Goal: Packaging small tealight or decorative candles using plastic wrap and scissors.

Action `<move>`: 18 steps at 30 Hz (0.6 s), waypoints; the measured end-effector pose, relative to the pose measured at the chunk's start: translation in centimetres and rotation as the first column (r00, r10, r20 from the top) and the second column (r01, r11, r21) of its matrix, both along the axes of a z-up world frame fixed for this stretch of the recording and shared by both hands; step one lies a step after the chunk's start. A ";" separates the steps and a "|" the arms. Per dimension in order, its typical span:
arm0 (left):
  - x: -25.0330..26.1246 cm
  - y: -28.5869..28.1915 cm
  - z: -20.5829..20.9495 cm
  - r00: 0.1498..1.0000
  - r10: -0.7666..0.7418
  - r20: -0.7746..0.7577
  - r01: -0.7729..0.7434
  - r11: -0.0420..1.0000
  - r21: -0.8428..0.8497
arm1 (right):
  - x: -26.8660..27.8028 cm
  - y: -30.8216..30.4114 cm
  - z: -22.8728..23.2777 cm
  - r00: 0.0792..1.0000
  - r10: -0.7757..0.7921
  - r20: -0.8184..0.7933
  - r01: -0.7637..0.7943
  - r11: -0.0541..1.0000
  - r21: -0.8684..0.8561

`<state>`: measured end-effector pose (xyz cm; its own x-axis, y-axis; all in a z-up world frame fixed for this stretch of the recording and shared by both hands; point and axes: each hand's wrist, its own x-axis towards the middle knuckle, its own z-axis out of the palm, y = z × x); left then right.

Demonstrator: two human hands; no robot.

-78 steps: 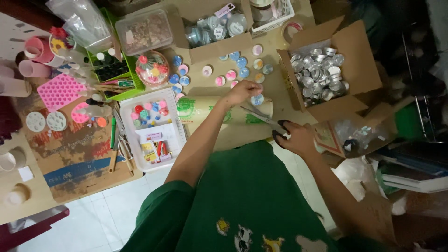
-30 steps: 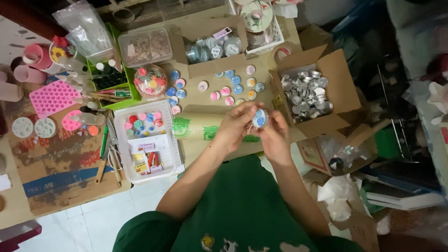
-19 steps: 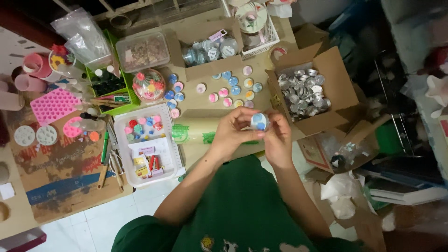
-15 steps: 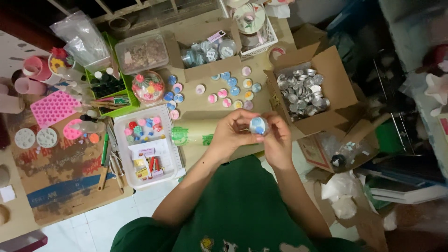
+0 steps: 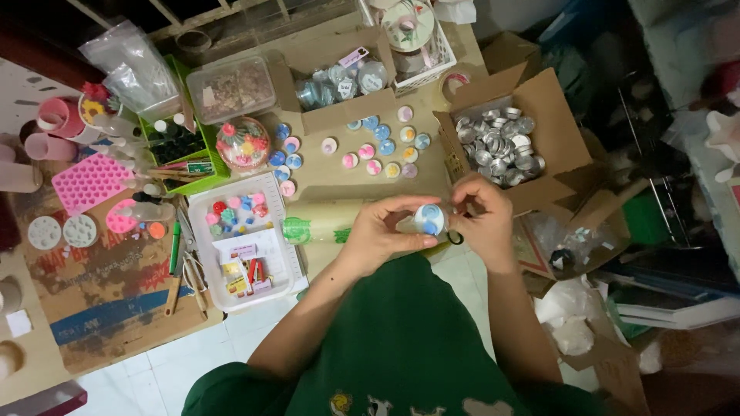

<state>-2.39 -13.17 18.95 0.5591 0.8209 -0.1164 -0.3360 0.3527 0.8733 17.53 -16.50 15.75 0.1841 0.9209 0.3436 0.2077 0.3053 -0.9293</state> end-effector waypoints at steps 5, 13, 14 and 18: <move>-0.1 -0.2 0.6 0.998 -0.052 0.029 0.054 0.996 -0.068 | 0.1 -0.3 1.0 0.996 -0.036 0.078 0.035 0.999 0.018; 0.0 -0.3 1.3 0.998 0.058 0.009 -0.057 0.994 -0.093 | -0.3 -2.0 2.9 0.974 -0.158 0.164 0.173 0.982 -0.081; 0.0 -0.3 1.9 0.996 0.082 -0.018 -0.082 0.996 -0.039 | -0.5 -2.5 3.0 0.994 -0.105 -0.043 0.098 0.984 -0.151; 0.0 -0.9 2.7 0.989 0.134 -0.058 -0.132 0.991 0.026 | -3.0 -3.7 5.4 0.864 0.044 -0.502 -0.171 0.963 -0.209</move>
<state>-2.34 -14.07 21.66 0.4372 0.8903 -0.1272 -0.3257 0.2885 0.9004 14.56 -20.19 21.12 0.1649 0.9863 0.0038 -0.3132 0.0560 -0.9480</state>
